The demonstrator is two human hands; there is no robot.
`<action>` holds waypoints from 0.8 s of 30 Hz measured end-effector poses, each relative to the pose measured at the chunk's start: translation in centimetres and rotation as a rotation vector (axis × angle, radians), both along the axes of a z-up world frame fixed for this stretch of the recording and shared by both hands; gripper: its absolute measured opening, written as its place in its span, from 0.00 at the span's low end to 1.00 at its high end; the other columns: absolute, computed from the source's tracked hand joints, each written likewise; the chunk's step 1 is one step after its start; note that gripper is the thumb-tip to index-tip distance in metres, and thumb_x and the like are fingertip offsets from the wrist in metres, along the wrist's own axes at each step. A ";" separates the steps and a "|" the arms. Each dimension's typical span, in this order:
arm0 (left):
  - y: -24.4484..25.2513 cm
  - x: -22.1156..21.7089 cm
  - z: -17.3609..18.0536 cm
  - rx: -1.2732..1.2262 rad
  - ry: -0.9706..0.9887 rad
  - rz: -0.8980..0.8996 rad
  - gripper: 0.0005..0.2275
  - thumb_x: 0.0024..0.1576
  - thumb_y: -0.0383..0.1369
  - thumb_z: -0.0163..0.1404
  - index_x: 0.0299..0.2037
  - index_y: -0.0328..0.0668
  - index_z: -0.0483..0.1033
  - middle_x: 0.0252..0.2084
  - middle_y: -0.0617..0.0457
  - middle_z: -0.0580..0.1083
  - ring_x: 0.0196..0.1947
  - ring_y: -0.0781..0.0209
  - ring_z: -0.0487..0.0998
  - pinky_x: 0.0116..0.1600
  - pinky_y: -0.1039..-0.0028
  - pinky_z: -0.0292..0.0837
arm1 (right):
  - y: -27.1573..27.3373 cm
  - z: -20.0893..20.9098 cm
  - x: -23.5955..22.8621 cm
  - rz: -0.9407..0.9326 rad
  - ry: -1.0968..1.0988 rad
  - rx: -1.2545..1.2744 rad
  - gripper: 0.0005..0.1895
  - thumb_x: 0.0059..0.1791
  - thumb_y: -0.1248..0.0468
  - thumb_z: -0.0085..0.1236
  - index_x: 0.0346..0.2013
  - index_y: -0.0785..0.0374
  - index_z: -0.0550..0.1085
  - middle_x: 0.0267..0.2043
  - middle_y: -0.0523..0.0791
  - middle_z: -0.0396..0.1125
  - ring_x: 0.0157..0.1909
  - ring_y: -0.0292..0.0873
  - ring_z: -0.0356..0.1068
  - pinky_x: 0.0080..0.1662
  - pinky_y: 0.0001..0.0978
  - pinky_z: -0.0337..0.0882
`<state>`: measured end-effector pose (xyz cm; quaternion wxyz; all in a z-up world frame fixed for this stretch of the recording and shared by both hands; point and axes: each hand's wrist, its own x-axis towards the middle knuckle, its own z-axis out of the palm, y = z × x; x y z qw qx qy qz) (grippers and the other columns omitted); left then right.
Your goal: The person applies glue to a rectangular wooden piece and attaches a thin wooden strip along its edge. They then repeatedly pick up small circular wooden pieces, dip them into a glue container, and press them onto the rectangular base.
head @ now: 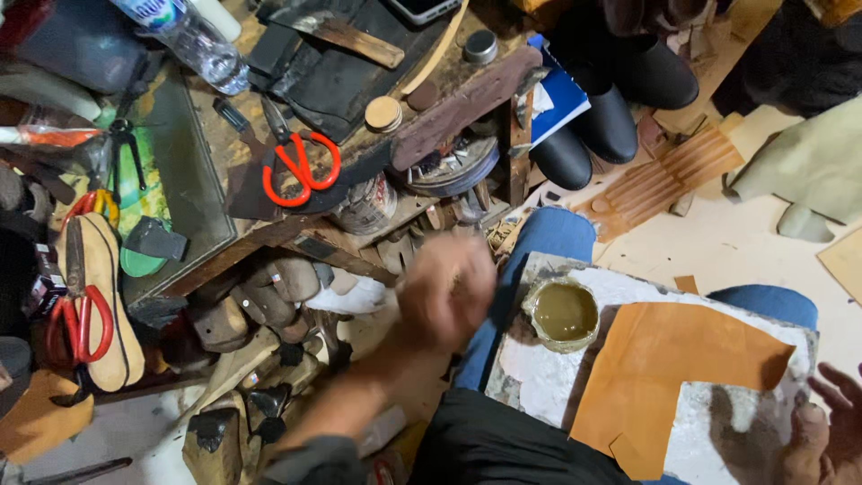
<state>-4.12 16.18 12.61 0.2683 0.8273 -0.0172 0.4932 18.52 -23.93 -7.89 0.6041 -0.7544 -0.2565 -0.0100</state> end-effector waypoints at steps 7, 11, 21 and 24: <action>17.9 4.9 -0.9 0.276 0.456 0.628 0.11 0.68 0.28 0.50 0.59 0.35 0.75 0.53 0.44 0.79 0.53 0.51 0.78 0.56 0.66 0.76 | 2.0 3.9 -1.1 -0.047 -0.063 0.002 0.30 0.67 0.75 0.40 0.84 0.84 0.51 0.66 0.70 0.57 0.60 0.58 0.63 0.64 0.39 0.60; 22.0 6.5 -0.6 0.463 0.901 0.812 0.13 0.58 0.18 0.52 0.52 0.35 0.79 0.48 0.38 0.80 0.50 0.42 0.75 0.48 0.57 0.70 | 1.2 4.2 -1.6 -0.085 -0.056 -0.061 0.34 0.68 0.65 0.48 0.85 0.84 0.53 0.59 0.62 0.60 0.58 0.49 0.62 0.66 0.33 0.58; 27.6 7.5 -3.6 1.106 0.612 1.073 0.08 0.44 0.28 0.48 0.28 0.58 0.75 0.24 0.58 0.75 0.20 0.60 0.77 0.20 0.65 0.68 | -0.9 2.2 -0.4 -0.023 -0.161 -0.022 0.29 0.66 0.88 0.49 0.82 0.90 0.54 0.67 0.69 0.58 0.50 0.56 0.60 0.56 0.47 0.63; 27.6 4.9 -4.1 0.990 0.555 0.891 0.04 0.52 0.28 0.51 0.31 0.52 0.76 0.28 0.52 0.76 0.25 0.52 0.76 0.27 0.60 0.67 | 2.0 8.1 -2.0 -0.018 -0.319 -0.103 0.26 0.59 0.88 0.44 0.73 0.85 0.57 0.65 0.70 0.51 0.42 0.66 0.65 0.49 0.49 0.67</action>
